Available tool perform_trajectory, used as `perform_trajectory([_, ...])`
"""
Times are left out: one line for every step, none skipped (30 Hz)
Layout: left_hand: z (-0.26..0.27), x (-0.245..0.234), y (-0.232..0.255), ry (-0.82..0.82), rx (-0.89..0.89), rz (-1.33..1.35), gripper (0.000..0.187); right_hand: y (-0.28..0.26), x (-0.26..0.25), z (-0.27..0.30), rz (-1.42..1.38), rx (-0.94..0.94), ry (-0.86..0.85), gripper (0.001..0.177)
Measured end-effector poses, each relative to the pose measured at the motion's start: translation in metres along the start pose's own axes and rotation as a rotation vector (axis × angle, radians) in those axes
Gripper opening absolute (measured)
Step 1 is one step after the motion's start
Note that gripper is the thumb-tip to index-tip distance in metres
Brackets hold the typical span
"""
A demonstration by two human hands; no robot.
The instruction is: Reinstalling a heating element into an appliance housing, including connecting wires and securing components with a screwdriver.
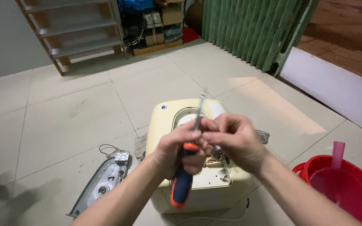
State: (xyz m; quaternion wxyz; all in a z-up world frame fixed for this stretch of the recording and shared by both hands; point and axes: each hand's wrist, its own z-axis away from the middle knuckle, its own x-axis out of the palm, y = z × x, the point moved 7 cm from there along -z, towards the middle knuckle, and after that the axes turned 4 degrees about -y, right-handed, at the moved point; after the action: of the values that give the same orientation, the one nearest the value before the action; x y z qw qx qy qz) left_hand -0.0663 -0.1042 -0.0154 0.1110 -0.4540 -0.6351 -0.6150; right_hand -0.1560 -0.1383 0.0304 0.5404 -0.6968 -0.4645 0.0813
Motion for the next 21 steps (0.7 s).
perform_trajectory([0.0,-0.002,0.004,0.002,0.003,0.0,0.04,-0.002,-0.008,0.001,-0.001,0.002,-0.003,0.041])
perform_trajectory([0.001,-0.007,0.012,0.049,0.049,-0.012,0.038,-0.008,-0.016,0.0,0.071,-0.061,-0.013,0.045])
perform_trajectory([0.002,-0.012,0.021,0.095,0.095,-0.025,0.035,-0.014,-0.023,0.0,0.142,-0.124,-0.023,0.049])
perform_trajectory([0.001,-0.007,0.021,0.095,0.094,-0.025,0.035,-0.009,-0.028,-0.001,0.143,-0.124,-0.023,0.049])
perform_trajectory([0.0,-0.003,0.019,0.096,0.076,-0.014,0.034,0.0,-0.035,-0.002,0.274,-0.082,-0.008,0.031])
perform_trajectory([-0.001,0.002,0.017,0.096,0.058,-0.003,0.033,0.008,-0.042,-0.002,0.407,-0.037,0.006,0.027])
perform_trajectory([-0.003,-0.001,0.013,0.095,0.058,-0.001,0.033,0.007,-0.038,-0.001,0.409,-0.037,0.006,0.027])
perform_trajectory([-0.004,-0.005,0.01,0.131,0.055,-0.019,0.03,0.008,-0.032,0.001,0.428,-0.008,-0.001,0.033])
perform_trajectory([-0.005,-0.01,0.006,0.167,0.052,-0.036,0.027,0.009,-0.027,0.002,0.448,0.021,-0.009,0.039])
perform_trajectory([-0.004,-0.007,0.011,0.168,0.053,-0.036,0.027,0.009,-0.025,0.001,0.448,0.021,-0.01,0.039])
perform_trajectory([-0.002,-0.005,0.014,0.184,0.032,-0.051,0.027,0.01,-0.027,0.001,0.481,0.047,0.031,0.045])
perform_trajectory([-0.002,-0.002,0.016,0.197,0.009,-0.065,0.028,0.009,-0.03,0.002,0.517,0.071,0.074,0.051])
perform_trajectory([-0.002,0.002,0.016,0.194,0.008,-0.065,0.028,0.007,-0.031,0.001,0.519,0.07,0.076,0.051])
perform_trajectory([-0.001,0.006,0.014,0.191,-0.005,-0.031,0.024,0.01,-0.034,0.001,0.467,0.124,0.108,0.053])
perform_trajectory([0.001,0.009,0.012,0.188,-0.018,0.003,0.02,0.013,-0.036,0.002,0.415,0.177,0.139,0.054])
perform_trajectory([0.0,0.008,0.012,0.189,-0.017,0.002,0.02,0.016,-0.037,0.002,0.414,0.177,0.138,0.054])
perform_trajectory([0.0,0.008,0.011,0.18,-0.027,-0.011,0.024,0.019,-0.038,0.003,0.402,0.186,0.125,0.047])
perform_trajectory([-0.001,0.008,0.01,0.172,-0.038,-0.022,0.028,0.023,-0.039,0.004,0.389,0.196,0.112,0.039])
perform_trajectory([0.0,0.007,0.009,0.174,-0.037,-0.022,0.028,0.022,-0.035,0.004,0.388,0.198,0.11,0.039])
perform_trajectory([0.0,0.006,0.008,0.163,-0.035,-0.024,0.029,0.016,-0.031,0.003,0.425,0.136,0.101,0.038])
perform_trajectory([0.0,0.005,0.007,0.151,-0.034,-0.025,0.029,0.011,-0.027,0.003,0.461,0.073,0.092,0.039])
